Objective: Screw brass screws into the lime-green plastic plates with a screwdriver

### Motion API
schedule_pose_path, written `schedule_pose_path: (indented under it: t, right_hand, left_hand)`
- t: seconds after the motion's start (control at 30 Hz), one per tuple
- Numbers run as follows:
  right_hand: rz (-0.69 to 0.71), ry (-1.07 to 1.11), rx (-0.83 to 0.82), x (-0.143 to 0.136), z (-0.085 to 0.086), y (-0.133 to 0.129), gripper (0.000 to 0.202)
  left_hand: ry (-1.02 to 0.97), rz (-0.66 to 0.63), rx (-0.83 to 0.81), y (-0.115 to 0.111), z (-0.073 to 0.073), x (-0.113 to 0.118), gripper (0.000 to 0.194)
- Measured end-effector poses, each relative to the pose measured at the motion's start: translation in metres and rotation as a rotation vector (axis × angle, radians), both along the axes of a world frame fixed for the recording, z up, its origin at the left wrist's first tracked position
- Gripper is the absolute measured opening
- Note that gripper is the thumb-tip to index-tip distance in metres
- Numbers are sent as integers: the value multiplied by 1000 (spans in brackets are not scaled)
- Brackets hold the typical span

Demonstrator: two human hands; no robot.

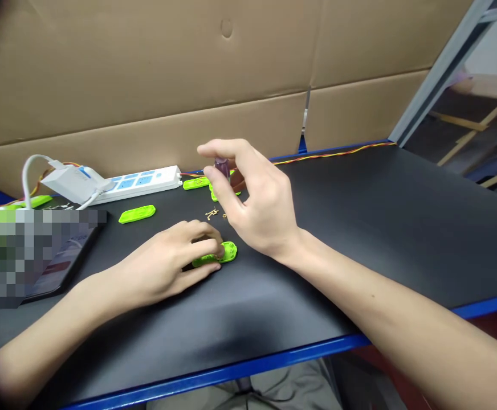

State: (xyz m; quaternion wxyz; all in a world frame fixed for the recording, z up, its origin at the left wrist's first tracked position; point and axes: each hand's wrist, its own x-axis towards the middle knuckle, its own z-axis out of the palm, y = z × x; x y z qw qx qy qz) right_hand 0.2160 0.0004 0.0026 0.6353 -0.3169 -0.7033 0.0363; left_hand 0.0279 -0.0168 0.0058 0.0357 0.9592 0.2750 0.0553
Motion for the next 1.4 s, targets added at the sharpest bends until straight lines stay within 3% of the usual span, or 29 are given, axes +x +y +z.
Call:
schedule_pose_path:
  t: [0.3, 0.63, 0.73, 0.87, 1.03, 1.23, 1.4]
  right_hand:
    - [11, 11, 14, 0, -3, 3, 22]
    - [-49, 4, -8, 8, -11, 20, 20]
    - [-65, 5, 4, 11, -13, 26, 19]
    - [-73, -16, 3, 13, -16, 30, 19]
    - [-62, -23, -26, 12, -17, 30, 19]
    - [-51, -10, -43, 12, -17, 31, 19]
    - [-54, -13, -51, 12, -18, 32, 19]
  left_hand:
    - [-68, 1, -64, 6, -3, -4, 14]
    - [-74, 156, -43, 14, -3, -9, 20]
    - [-98, 228, -29, 30, 3, -17, 21]
    - [-71, 337, 45, 69, 13, -31, 25]
    - [46, 377, 136, 115, 7, -38, 23]
    - [76, 319, 187, 131, -4, -31, 27]
    - [71, 325, 176, 131, 3, -34, 30]
